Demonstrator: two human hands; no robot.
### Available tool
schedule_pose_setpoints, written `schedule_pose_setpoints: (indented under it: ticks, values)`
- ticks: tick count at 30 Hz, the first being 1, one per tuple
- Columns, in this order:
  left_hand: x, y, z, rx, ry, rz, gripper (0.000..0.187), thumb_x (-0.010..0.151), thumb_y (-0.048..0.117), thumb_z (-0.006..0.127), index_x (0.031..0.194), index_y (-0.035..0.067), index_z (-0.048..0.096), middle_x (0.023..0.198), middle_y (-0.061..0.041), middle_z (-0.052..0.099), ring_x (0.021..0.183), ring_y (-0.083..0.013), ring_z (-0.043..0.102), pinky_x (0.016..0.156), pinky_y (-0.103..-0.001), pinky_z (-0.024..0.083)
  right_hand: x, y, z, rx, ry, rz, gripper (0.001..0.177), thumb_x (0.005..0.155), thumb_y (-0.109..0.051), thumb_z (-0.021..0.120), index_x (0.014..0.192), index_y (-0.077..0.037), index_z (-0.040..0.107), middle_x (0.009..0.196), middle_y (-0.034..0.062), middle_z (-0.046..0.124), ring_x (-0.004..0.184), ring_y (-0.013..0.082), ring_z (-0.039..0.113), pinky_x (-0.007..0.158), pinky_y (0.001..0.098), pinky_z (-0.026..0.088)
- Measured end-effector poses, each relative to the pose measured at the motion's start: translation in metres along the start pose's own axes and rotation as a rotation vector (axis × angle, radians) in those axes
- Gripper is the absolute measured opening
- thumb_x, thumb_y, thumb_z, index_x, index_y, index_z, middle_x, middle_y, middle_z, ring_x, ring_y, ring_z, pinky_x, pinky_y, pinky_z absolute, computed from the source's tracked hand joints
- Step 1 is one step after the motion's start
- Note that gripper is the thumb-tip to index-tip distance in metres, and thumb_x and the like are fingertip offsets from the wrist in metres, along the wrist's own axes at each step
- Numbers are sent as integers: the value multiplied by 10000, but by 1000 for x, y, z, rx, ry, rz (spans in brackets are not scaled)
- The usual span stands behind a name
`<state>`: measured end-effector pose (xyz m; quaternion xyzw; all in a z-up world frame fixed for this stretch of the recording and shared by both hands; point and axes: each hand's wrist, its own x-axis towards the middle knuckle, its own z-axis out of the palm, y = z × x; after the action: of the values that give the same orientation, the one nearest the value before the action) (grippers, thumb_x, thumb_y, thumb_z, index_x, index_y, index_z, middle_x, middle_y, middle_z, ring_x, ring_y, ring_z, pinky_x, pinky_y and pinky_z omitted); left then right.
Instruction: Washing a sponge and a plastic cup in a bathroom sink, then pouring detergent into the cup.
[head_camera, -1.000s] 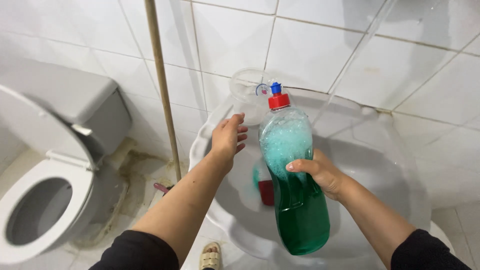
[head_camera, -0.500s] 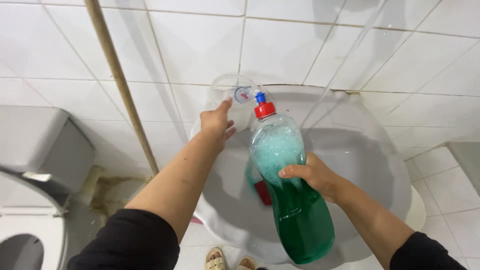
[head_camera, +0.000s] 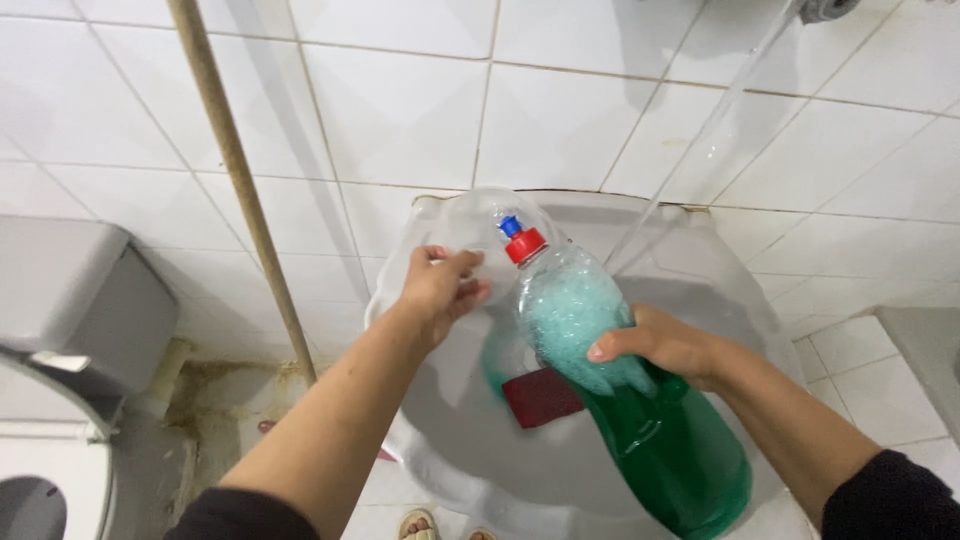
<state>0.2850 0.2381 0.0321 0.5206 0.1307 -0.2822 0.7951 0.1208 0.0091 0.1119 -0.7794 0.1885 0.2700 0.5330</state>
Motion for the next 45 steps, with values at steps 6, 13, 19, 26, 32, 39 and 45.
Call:
schedule_pose_setpoints:
  ticks: [6, 13, 19, 26, 32, 39, 45]
  values:
    - [-35, -29, -29, 91, -110, -123, 504, 826, 57, 724, 1182, 184, 392, 1024, -103, 619, 815, -202, 660, 697, -348, 648, 3, 4, -18, -202, 11, 131, 787, 625, -441, 798, 1293, -62, 626, 1131, 180, 729, 1045, 299, 705, 890, 420, 578]
    - [-54, -44, -32, 213, -83, -206, 502, 838, 54, 733, 1186, 157, 386, 1115, -103, 555, 856, -223, 683, 748, -350, 667, -2, 10, -45, -406, -76, 228, 744, 616, -463, 792, 1188, 3, 697, 1061, 224, 766, 963, 326, 730, 811, 427, 582]
    - [-50, -51, -31, 222, -81, -241, 570, 842, 45, 709, 1297, 174, 391, 1145, -122, 577, 852, -213, 692, 781, -352, 660, -24, -11, -52, -556, -3, 411, 626, 612, -474, 772, 1112, -96, 757, 1025, 178, 771, 971, 316, 733, 804, 449, 571]
    - [-46, -50, -32, 228, -107, -236, 690, 854, 31, 673, 1457, 205, 386, 1175, -133, 591, 852, -203, 690, 792, -340, 657, -32, -21, -54, -647, 60, 387, 579, 594, -461, 779, 1027, -77, 797, 944, 193, 797, 888, 324, 766, 756, 452, 578]
    - [-43, -50, -34, 217, -74, -230, 700, 859, 19, 670, 1469, 214, 386, 1185, -133, 594, 847, -208, 692, 782, -349, 652, -30, -26, -52, -683, 41, 343, 559, 613, -478, 778, 996, -73, 812, 911, 180, 796, 851, 316, 765, 731, 447, 578]
    - [-42, -44, -39, 198, -40, -213, 714, 857, 9, 672, 1477, 219, 387, 1184, -129, 565, 851, -219, 686, 796, -365, 661, -26, -19, -57, -704, 45, 360, 520, 635, -472, 780, 1003, -105, 809, 928, 157, 800, 882, 299, 780, 755, 437, 591]
    - [-47, -38, -40, 220, -21, -207, 711, 862, 9, 668, 1480, 217, 383, 1177, -117, 548, 859, -217, 678, 811, -363, 655, -32, -18, -64, -691, 43, 356, 538, 633, -476, 776, 1001, -88, 836, 947, 158, 805, 890, 291, 779, 757, 426, 586]
